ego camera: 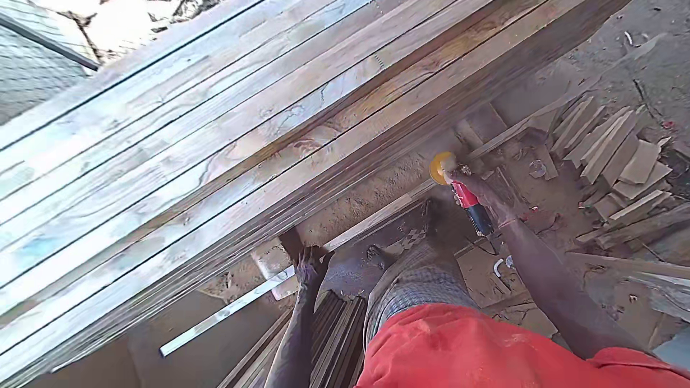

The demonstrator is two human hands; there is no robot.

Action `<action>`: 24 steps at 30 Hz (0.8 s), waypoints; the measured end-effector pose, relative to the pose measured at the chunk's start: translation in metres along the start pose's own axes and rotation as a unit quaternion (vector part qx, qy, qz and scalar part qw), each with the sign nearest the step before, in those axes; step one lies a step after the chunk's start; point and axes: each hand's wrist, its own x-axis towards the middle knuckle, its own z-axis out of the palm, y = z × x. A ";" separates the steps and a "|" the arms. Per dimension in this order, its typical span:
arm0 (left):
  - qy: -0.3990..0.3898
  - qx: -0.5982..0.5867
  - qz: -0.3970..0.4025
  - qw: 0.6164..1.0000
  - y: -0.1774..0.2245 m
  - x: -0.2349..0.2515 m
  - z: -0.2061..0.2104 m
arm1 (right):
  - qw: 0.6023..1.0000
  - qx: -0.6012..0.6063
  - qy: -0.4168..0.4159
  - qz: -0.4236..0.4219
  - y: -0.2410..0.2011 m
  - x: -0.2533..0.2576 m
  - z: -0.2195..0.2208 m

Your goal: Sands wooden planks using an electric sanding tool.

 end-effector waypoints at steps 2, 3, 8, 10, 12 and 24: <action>-0.040 0.029 -0.054 0.997 -0.080 -0.026 -0.012 | 0.999 -0.030 -0.031 -0.002 0.011 0.003 0.047; -0.053 0.043 -0.072 0.995 -0.113 -0.036 -0.015 | 0.998 -0.046 -0.043 -0.005 0.019 0.007 0.069; -0.064 0.084 -0.136 0.985 -0.162 -0.049 -0.005 | 0.983 -0.150 -0.104 -0.014 0.040 0.008 0.179; -0.052 0.088 -0.151 0.983 -0.154 -0.048 -0.001 | 0.966 -0.227 -0.125 -0.022 0.034 -0.005 0.214; -0.041 0.091 -0.153 0.983 -0.153 -0.048 0.000 | 0.947 -0.285 -0.144 -0.040 0.025 -0.020 0.234; -0.061 0.105 -0.169 0.978 -0.148 -0.047 -0.004 | 0.988 0.120 0.100 0.014 0.010 -0.004 0.008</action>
